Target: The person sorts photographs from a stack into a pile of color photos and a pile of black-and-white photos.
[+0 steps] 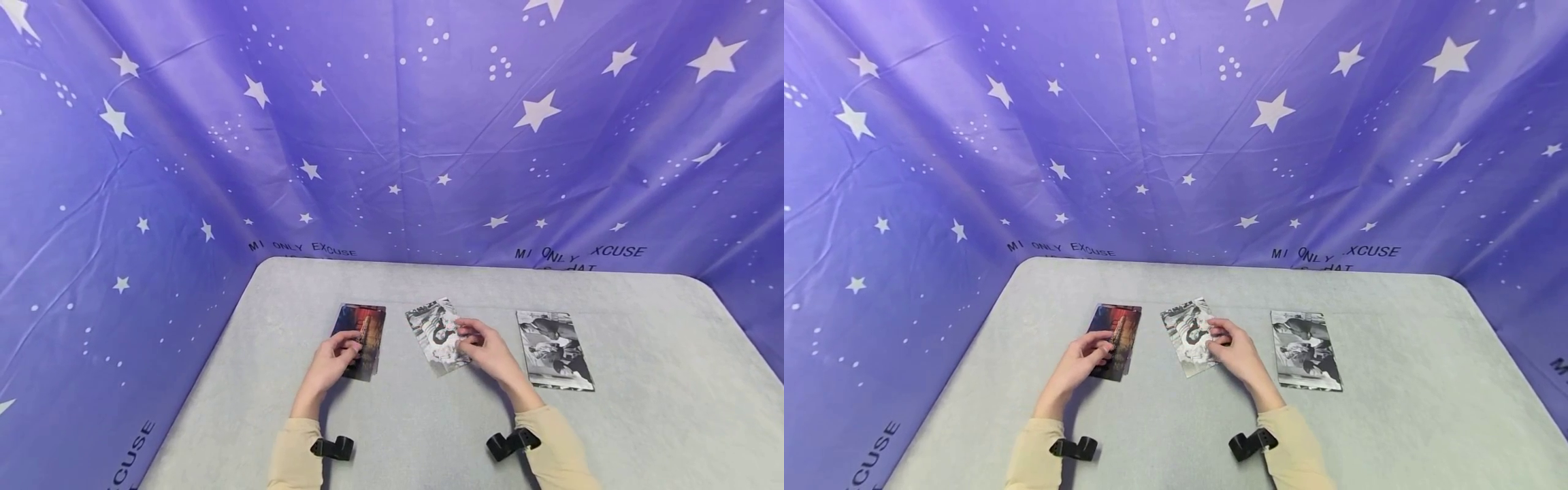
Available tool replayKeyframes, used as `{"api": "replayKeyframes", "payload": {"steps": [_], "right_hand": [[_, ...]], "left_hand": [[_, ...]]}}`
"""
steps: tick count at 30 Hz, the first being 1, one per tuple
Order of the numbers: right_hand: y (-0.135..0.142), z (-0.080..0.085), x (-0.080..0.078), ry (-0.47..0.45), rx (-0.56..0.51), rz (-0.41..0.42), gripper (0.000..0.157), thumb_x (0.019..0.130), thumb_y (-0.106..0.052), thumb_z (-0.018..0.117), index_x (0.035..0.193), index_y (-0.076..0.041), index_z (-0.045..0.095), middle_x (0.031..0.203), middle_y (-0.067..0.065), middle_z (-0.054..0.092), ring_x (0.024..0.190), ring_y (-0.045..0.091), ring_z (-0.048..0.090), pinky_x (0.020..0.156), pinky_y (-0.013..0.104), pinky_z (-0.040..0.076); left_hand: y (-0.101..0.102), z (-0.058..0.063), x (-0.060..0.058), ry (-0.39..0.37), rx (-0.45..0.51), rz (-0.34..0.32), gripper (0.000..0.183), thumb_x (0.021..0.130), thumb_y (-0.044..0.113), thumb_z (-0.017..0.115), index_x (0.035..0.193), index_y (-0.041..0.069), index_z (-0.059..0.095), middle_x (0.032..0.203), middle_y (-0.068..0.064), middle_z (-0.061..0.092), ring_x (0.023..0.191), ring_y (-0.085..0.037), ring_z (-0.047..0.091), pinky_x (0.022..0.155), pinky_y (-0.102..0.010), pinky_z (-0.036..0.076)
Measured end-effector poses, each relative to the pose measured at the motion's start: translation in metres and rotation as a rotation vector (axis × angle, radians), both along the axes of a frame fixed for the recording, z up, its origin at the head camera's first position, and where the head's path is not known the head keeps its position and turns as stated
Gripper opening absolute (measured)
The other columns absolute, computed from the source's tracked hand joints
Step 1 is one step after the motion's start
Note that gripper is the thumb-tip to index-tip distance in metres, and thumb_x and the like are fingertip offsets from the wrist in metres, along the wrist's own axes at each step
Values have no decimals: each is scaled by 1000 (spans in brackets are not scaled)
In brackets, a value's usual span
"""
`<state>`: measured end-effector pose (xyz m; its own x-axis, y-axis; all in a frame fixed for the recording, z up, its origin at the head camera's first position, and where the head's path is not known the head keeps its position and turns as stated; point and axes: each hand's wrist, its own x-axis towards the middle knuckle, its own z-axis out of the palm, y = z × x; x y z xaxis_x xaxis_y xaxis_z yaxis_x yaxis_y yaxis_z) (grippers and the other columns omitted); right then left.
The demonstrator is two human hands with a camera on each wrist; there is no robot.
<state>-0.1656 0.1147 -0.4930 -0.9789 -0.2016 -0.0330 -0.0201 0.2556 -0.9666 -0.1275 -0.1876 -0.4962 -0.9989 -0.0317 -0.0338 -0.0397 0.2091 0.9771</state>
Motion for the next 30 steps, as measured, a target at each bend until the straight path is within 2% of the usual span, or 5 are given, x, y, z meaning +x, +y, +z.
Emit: {"api": "replayKeyframes", "payload": {"steps": [1,6,14,19,30], "right_hand": [[3,-6,-3,6,3,-7,47,81,7,62,127,11,53,113,26,59,87,19,55,68,20,45],[8,-8,-4,2,-1,-35,50,82,7,62,131,10,51,118,27,58,95,25,58,78,20,47],[15,-8,-5,-10,-9,-38,54,84,5,62,136,9,47,124,29,55,105,36,57,80,20,46],[18,-8,-5,-8,-3,-51,55,85,5,62,137,9,45,124,30,55,104,34,57,80,20,46],[19,-12,-2,-29,-34,-69,54,87,6,60,138,8,44,124,31,56,103,30,59,79,18,46]], "left_hand": [[1,-5,-1,0,10,-2,27,89,-9,56,115,-14,59,88,-20,65,75,-21,62,66,-27,51],[12,-4,-1,-6,48,-40,28,89,-9,55,116,-14,59,92,-24,65,79,-26,64,70,-28,53],[36,-6,-3,-6,144,-67,32,91,-9,53,122,-17,52,97,-30,63,83,-31,66,74,-32,55],[54,-8,-5,-52,193,-100,37,90,-8,53,126,-15,49,103,-28,63,85,-28,66,72,-26,54],[80,-17,-4,-92,255,-139,40,88,-9,52,127,-16,47,109,-32,60,88,-30,66,82,-33,54]]}}
